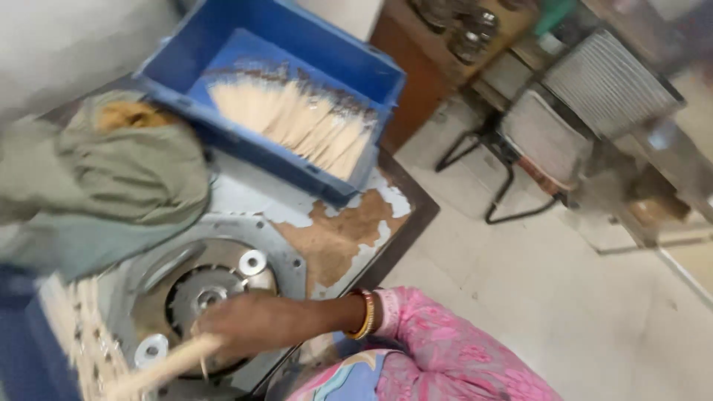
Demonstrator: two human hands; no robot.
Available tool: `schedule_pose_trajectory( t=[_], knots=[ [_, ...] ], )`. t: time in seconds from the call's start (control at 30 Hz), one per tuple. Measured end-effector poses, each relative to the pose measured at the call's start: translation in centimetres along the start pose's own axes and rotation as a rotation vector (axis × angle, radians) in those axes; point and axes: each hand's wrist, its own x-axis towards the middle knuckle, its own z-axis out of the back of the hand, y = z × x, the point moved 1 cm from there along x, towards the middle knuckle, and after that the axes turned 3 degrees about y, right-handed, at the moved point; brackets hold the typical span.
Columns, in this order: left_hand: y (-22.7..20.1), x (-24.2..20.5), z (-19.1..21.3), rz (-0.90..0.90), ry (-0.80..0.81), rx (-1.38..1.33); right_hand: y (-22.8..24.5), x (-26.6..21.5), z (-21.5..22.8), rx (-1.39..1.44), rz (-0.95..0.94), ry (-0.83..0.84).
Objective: The person stands at a workstation and repeatedly picks up bundles of wooden matchsticks from a blue bin. They insert the matchsticks into a central rotating machine, likely for crimping or coating, and then place the processed sticks into a second blue bin. The process is continuous and repetitive.
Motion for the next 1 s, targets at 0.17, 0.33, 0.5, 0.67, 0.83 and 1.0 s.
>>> schedule_pose_trajectory(
  t=[0.17, 0.33, 0.5, 0.67, 0.83, 1.0],
  knots=[
    [-3.4, -8.6, -6.5, 0.012, -0.387, -0.229, -0.9, 0.9, 2.7, -0.253, -0.107, -0.147],
    [-4.5, -9.7, -8.6, 0.068, -0.218, -0.675, -5.0, 1.2, -0.8, -0.219, -0.171, -0.245],
    [-5.4, -11.1, -9.1, -0.066, -0.232, -0.614, -0.9, 1.9, 1.1, -0.071, -0.126, -0.193],
    [-7.2, -11.6, -9.6, -0.260, -0.201, -0.306, 3.9, 1.0, 0.7, 0.333, -0.569, -0.167],
    [-9.2, -11.1, -9.2, -0.487, -0.146, 0.120, 3.5, -0.5, 2.2, 0.075, -0.219, 0.072],
    [-7.3, -9.6, -8.7, -0.248, -0.256, -0.152, 0.1, 0.5, 4.5, -0.086, -0.354, -0.295]
  ],
)
